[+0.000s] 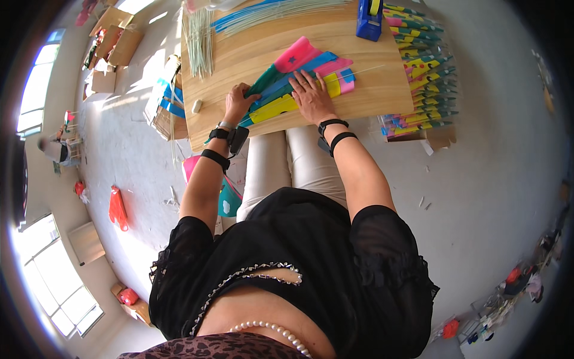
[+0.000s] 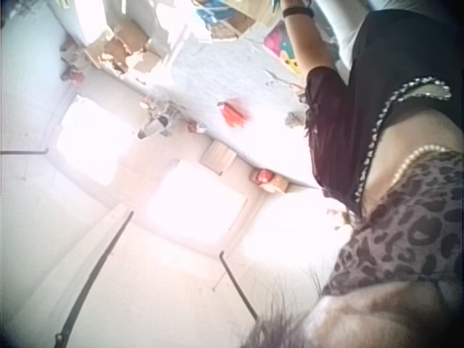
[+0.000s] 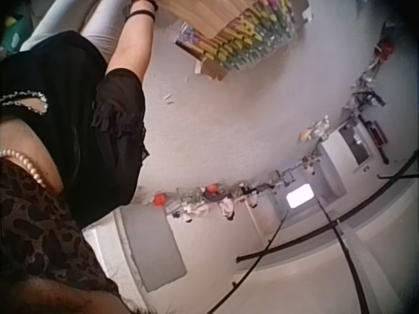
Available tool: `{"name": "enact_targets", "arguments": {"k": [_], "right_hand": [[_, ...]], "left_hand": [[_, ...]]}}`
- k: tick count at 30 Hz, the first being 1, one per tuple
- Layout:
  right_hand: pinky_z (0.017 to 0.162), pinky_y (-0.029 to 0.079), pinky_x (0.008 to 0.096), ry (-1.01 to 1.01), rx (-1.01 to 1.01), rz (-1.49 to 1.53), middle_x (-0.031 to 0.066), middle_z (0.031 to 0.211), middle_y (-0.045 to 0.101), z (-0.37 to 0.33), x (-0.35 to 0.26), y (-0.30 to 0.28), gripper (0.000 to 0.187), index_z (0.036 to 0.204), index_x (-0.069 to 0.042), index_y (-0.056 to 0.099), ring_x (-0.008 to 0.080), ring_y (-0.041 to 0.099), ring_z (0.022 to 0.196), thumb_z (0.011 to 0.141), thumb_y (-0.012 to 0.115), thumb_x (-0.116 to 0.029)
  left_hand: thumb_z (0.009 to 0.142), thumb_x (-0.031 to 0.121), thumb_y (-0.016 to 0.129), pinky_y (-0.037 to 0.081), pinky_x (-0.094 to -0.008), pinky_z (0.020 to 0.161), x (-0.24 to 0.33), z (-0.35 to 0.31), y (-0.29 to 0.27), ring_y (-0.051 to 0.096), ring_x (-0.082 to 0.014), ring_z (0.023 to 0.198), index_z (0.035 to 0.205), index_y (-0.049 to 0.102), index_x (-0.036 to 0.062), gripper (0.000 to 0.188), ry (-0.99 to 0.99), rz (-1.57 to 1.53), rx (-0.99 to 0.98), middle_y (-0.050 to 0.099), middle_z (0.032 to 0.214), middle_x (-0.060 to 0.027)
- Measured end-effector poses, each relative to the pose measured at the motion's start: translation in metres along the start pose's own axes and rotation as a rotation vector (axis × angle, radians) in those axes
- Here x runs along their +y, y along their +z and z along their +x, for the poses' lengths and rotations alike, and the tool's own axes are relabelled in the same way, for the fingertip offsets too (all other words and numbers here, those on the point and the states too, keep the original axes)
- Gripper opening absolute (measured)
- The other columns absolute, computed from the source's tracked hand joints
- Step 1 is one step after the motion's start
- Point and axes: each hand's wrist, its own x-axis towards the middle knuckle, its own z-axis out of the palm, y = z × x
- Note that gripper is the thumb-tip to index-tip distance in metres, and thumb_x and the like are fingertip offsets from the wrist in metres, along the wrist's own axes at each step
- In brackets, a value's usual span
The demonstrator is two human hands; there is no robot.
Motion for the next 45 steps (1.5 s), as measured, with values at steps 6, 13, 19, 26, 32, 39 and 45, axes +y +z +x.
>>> {"name": "enact_targets", "arguments": {"k": [6, 13, 19, 26, 32, 39, 45], "right_hand": [[0.131, 0.019, 0.0527, 0.001, -0.004, 0.0, 0.0033, 0.164, 0.052, 0.0, 0.001, 0.001, 0.047, 0.154, -0.018, 0.057, 0.0225, 0.04, 0.155, 0.111, 0.051, -0.035], [0.129, 0.022, 0.0554, 0.024, -0.032, -0.01, 0.0069, 0.149, 0.062, 0.0, 0.001, 0.002, 0.043, 0.146, -0.016, 0.063, 0.0272, 0.047, 0.147, 0.108, 0.055, -0.035], [0.128, 0.024, 0.0564, 0.02, -0.039, -0.022, 0.0072, 0.137, 0.068, 0.0, 0.002, 0.004, 0.037, 0.135, -0.015, 0.069, 0.0288, 0.051, 0.142, 0.107, 0.056, -0.035], [0.128, 0.024, 0.0569, 0.027, -0.031, -0.023, 0.0063, 0.14, 0.068, -0.001, 0.003, 0.011, 0.037, 0.135, -0.015, 0.069, 0.0283, 0.05, 0.143, 0.107, 0.056, -0.037], [0.124, 0.028, 0.0587, 0.042, -0.06, -0.019, 0.0074, 0.141, 0.068, -0.001, 0.006, 0.015, 0.038, 0.135, -0.016, 0.068, 0.0301, 0.052, 0.141, 0.109, 0.053, -0.038], [0.123, 0.03, 0.0589, 0.014, -0.056, -0.048, 0.0072, 0.139, 0.069, 0.0, 0.008, 0.017, 0.039, 0.136, -0.016, 0.068, 0.0308, 0.052, 0.14, 0.108, 0.054, -0.039], [0.122, 0.03, 0.0591, -0.003, -0.029, -0.065, 0.0073, 0.139, 0.069, 0.001, 0.007, 0.016, 0.039, 0.135, -0.016, 0.068, 0.0302, 0.052, 0.139, 0.109, 0.053, -0.04]], "left_hand": [[0.085, 0.013, 0.084, 0.055, -0.0446, 0.081, 0.009, -0.019, -0.003, 0.068, -0.0363, 0.091, 0.105, 0.068, 0.0036, 0.027, 0.263, -0.048, 0.091, 0.066, 0.099, -0.0147], [0.089, 0.004, 0.064, 0.053, -0.0447, 0.09, 0.026, -0.041, -0.003, 0.062, -0.0351, 0.106, 0.112, 0.064, 0.0086, 0.023, 0.478, 0.187, 0.092, 0.063, 0.107, -0.013], [0.091, 0.009, 0.061, 0.053, -0.0427, 0.095, 0.022, -0.049, -0.001, 0.061, -0.0317, 0.11, 0.13, 0.063, 0.0095, 0.04, 0.629, 0.332, 0.076, 0.062, 0.115, -0.01], [0.092, 0.01, 0.06, 0.049, -0.0438, 0.099, 0.024, -0.066, 0.004, 0.06, -0.0295, 0.117, 0.153, 0.056, 0.0142, 0.061, 0.617, 0.431, 0.103, 0.062, 0.12, -0.0102], [0.093, 0.012, 0.059, 0.047, -0.044, 0.096, 0.031, -0.073, 0.017, 0.059, -0.0294, 0.114, 0.15, 0.06, 0.0157, 0.058, 0.515, 0.371, 0.143, 0.061, 0.116, -0.009], [0.092, 0.01, 0.06, 0.046, -0.0439, 0.095, 0.035, -0.074, 0.025, 0.058, -0.0296, 0.109, 0.147, 0.065, 0.0191, 0.056, 0.449, 0.307, 0.177, 0.061, 0.113, -0.0087], [0.091, 0.01, 0.061, 0.046, -0.0436, 0.093, 0.033, -0.073, 0.031, 0.058, -0.0295, 0.106, 0.144, 0.067, 0.0196, 0.054, 0.444, 0.284, 0.242, 0.059, 0.11, -0.008]]}}
